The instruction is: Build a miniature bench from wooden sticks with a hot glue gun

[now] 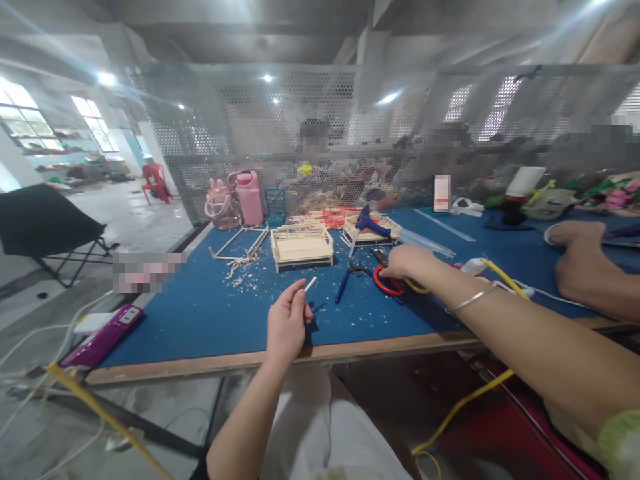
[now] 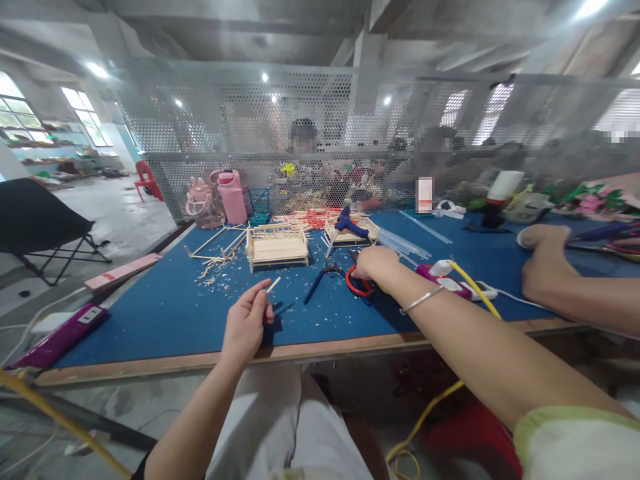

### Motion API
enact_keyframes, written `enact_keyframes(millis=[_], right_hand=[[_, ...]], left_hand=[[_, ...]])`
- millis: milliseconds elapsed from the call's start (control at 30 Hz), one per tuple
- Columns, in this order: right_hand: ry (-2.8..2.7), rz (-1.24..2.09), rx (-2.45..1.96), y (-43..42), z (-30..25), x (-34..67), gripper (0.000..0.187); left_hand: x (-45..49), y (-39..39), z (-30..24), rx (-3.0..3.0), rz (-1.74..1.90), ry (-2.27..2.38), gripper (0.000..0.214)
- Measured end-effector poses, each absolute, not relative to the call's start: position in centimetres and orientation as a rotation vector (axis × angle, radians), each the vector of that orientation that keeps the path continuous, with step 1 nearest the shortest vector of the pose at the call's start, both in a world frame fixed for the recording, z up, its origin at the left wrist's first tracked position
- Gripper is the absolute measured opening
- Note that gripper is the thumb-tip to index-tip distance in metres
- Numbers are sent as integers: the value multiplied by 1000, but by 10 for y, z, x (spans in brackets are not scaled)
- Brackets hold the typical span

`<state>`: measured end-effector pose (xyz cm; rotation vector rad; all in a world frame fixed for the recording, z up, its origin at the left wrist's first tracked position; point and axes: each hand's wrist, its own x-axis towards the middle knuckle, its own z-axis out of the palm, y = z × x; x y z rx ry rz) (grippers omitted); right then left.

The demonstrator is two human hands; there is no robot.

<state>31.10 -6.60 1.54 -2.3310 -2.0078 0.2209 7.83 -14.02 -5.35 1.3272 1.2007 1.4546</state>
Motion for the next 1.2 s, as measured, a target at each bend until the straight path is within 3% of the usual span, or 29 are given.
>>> enact_keyframes(millis=[267, 400, 800, 1033, 1200], right_hand=[[-2113, -46, -2434, -76, -1, 281, 36], [-2131, -207, -2347, -77, -8, 281, 40], [-2287, -25, -1945, -112, -13, 274, 25], [-1571, 486, -1346, -139, -30, 248, 10], [-1087, 1299, -958, -152, -37, 245, 30]], left_hand=[[77, -138, -54, 1324, 1508, 1212, 46], [78, -139, -53, 1338, 1461, 1221, 33], [77, -142, -52, 1491, 1417, 1311, 17], [99, -152, -49, 1527, 1377, 1242, 29], [91, -157, -47, 1572, 1468, 1326, 29]])
